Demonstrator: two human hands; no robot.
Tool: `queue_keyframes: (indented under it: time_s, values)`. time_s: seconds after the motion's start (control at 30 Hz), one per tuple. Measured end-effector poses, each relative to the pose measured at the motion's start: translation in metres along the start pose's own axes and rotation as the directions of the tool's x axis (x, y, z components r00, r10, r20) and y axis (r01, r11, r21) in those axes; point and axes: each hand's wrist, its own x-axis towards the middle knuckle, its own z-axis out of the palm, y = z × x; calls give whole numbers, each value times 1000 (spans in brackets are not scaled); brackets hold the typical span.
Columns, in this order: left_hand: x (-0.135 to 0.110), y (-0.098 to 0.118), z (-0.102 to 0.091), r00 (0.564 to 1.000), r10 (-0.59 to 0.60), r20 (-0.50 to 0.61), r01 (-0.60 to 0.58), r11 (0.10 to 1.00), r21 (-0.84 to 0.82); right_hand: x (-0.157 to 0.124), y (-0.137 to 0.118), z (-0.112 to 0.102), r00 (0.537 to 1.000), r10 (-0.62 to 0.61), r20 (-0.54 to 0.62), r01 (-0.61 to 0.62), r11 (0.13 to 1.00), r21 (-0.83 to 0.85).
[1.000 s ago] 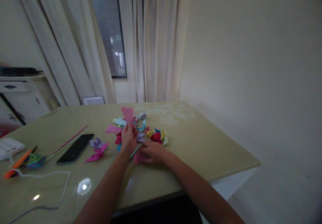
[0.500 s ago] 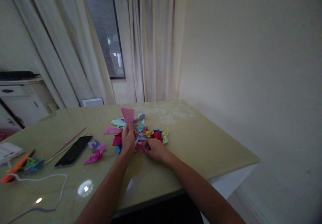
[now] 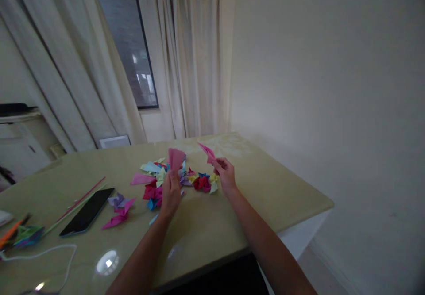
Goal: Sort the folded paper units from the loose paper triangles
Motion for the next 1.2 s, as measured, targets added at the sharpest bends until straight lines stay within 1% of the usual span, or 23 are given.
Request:
queue_keyframes:
  time_s: [0.03,0.1,0.17,0.23,0.3,0.4,0.47,0.53,0.57,0.67,0.7,0.77,0.83,0.9,0.97,1.03,1.07,1.1,1.13,1.17,1.2]
  values:
    - [1,-3,1,1000,13,8,-13,1000,8,2,-1,-2,1000,29,0,-29,996,85]
    - [2,-6,4,999,29,32,-30,999,26,3,-3,-3,997,67,42,-74,974,215]
    - [2,-7,7,996,-39,75,40,999,-16,1,-5,-4,988,79,131,-113,954,277]
    - [2,-6,9,982,-140,127,151,985,-82,-2,-7,-4,969,82,234,-149,948,282]
    - [1,-6,10,954,-230,194,258,957,-133,-6,-8,-2,943,99,317,-187,947,263]
    - [1,-5,11,918,-296,263,345,924,-167,-11,-8,0,908,147,392,-247,945,217]
    - [0,-5,11,911,-302,280,359,916,-178,-11,-6,2,901,175,396,-270,943,196]
    - [-1,-4,12,895,-313,316,379,909,-172,-9,-5,2,917,184,355,-269,940,208]
    - [-2,-4,12,879,-328,347,400,902,-162,-8,-4,1,927,181,329,-262,939,221]
    - [-4,0,12,808,-384,446,480,869,-120,-5,-3,0,950,156,270,-229,937,263]
    - [-5,1,12,793,-393,464,495,862,-115,-4,-3,-1,955,148,258,-220,936,276]
    - [-6,2,12,786,-394,476,503,856,-121,-2,-5,-2,961,140,240,-212,928,307]
    - [-6,1,13,799,-390,457,492,861,-128,-2,-6,-3,964,136,228,-210,917,339]
    - [-4,-3,14,832,-379,405,458,881,-117,-1,-8,-4,970,132,205,-202,908,367]
    - [-2,-8,13,900,-320,296,360,928,-93,-2,-10,-5,974,137,179,-198,902,384]
    - [0,-11,10,973,-180,144,182,983,2,-2,-11,-5,973,148,175,-205,903,378]
    - [0,-12,9,994,-82,72,75,993,91,-3,-11,-4,972,153,181,-211,907,366]
    - [1,-12,7,999,27,22,-31,979,200,-4,-11,-4,970,155,190,-214,912,349]
    - [1,-11,5,991,134,6,-129,941,314,-4,-10,-3,968,154,200,-215,918,332]
    - [1,-11,4,975,219,26,-210,887,410,-5,-10,-1,966,154,208,-215,923,318]
    - [0,-11,4,960,271,72,-271,836,476,-6,-9,0,964,156,217,-219,926,308]
